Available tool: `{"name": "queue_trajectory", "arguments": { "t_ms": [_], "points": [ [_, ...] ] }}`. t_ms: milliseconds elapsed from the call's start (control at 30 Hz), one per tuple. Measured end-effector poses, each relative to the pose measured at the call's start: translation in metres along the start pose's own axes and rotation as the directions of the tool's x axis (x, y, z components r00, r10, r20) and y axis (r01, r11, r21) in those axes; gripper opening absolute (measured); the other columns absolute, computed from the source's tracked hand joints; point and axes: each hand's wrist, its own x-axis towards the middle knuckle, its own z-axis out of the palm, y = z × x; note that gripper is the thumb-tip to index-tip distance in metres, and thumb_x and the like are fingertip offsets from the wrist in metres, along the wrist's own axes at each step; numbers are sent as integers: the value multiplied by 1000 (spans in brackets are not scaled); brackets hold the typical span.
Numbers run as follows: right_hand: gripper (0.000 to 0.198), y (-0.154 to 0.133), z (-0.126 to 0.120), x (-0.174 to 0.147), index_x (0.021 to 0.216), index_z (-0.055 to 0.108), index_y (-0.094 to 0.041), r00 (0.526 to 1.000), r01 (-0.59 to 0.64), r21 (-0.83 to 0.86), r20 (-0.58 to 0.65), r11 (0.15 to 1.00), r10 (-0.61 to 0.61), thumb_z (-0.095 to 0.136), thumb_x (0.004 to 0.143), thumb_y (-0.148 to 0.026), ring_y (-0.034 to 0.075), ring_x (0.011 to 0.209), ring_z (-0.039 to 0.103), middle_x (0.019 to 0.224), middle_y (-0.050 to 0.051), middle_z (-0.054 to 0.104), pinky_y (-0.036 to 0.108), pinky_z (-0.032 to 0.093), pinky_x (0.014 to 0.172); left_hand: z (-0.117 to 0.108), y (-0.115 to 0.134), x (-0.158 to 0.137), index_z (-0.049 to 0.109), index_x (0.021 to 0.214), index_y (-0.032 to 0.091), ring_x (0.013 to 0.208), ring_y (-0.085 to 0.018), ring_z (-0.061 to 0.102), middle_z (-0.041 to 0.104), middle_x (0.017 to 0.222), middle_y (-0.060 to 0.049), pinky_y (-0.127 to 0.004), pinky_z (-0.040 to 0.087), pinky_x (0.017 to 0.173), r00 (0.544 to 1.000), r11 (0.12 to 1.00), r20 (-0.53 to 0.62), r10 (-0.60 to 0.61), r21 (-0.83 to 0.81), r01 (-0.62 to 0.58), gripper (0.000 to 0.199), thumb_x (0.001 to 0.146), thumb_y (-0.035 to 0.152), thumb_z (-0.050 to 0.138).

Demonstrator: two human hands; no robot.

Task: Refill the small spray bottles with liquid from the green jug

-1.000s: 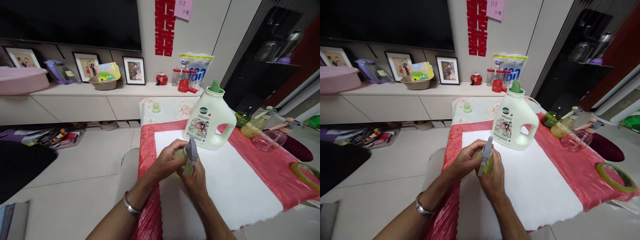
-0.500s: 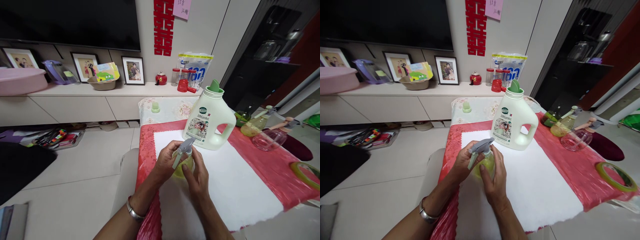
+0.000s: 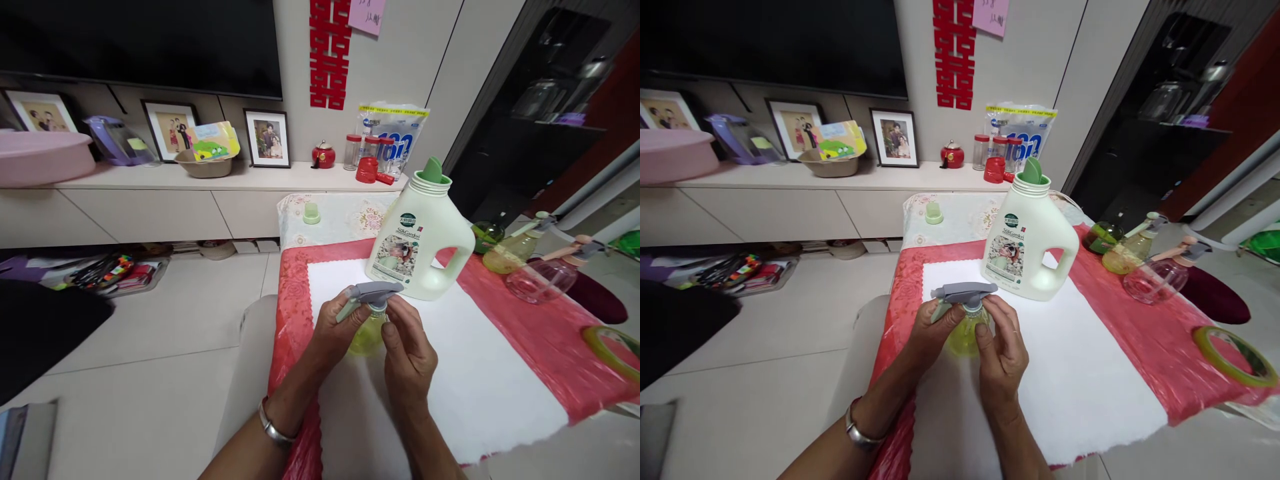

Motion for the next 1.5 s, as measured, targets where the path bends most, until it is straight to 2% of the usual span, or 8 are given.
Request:
{"name": "queue_trajectory", "arguments": {
  "t_ms": [200, 300, 467, 600, 833, 967, 1133, 1500],
  "points": [
    [17, 6, 5, 10, 107, 71, -20, 996, -66, 18, -58, 998, 67, 67, 94, -30, 19, 111, 62, 116, 8, 64, 35, 54, 96, -2, -5, 1, 75, 115, 17, 95, -23, 66, 76, 98, -5, -35, 51, 91, 999, 997, 11, -36, -64, 37, 46, 85, 51, 72],
    [24, 5, 5, 11, 114, 70, -21, 994, -111, 16, 12, 994, 110, 64, 95, -36, 19, 110, 62, 119, 8, 64, 34, 54, 94, 0, -2, 1, 74, 114, 18, 101, -25, 68, 77, 102, -6, -39, 51, 97, 998, 989, 18, -52, -138, 55, 45, 83, 51, 74],
    [31, 6, 2, 9, 121, 70, -22, 980, -162, 1, 119, 987, 161, 62, 97, -38, 23, 121, 57, 123, 8, 63, 42, 45, 109, 3, 1, 2, 77, 102, 19, 110, -28, 68, 77, 106, -7, -43, 51, 102, 996, 973, 40, -79, -216, 86, 42, 78, 53, 78],
    [33, 10, 3, 9, 125, 66, -22, 983, -151, 77, 121, 986, 141, 65, 95, -34, 25, 123, 58, 128, 9, 62, 46, 47, 107, 3, -6, 1, 80, 91, 17, 101, -26, 70, 78, 100, -8, -41, 53, 96, 993, 983, -80, -87, -166, 73, 40, 76, 54, 79],
    [34, 1, 7, 14, 121, 67, -22, 992, -120, 123, 49, 985, 114, 74, 88, -26, 24, 118, 60, 125, 9, 62, 45, 49, 103, 6, -15, -5, 79, 97, 23, 102, -21, 69, 77, 103, -4, -36, 51, 99, 971, 991, -215, 110, -49, -123, 19, 87, 39, 73],
    [33, 0, 8, 14, 117, 68, -21, 993, -115, 139, 37, 984, 111, 76, 86, -25, 22, 112, 63, 121, 9, 64, 39, 53, 95, 8, -14, -8, 78, 105, 23, 105, -23, 69, 77, 110, -6, -37, 52, 98, 967, 983, -180, 178, -9, -182, 25, 86, 40, 75],
    [23, 3, 6, 13, 114, 69, -21, 993, -118, 141, 34, 983, 115, 68, 93, -31, 22, 112, 62, 118, 8, 63, 39, 53, 97, 9, -10, -7, 79, 99, 22, 101, -23, 70, 77, 103, -6, -36, 53, 95, 962, 981, -192, 194, 39, -190, 28, 83, 45, 78],
    [26, 3, 5, 15, 119, 71, -24, 991, -117, 138, 87, 984, 106, 67, 93, -30, 22, 117, 58, 119, 7, 63, 38, 49, 100, 13, -7, -9, 74, 117, 22, 109, -23, 67, 73, 115, -8, -36, 51, 99, 957, 962, -112, 266, 88, -258, 30, 97, 40, 61]
  ]
}}
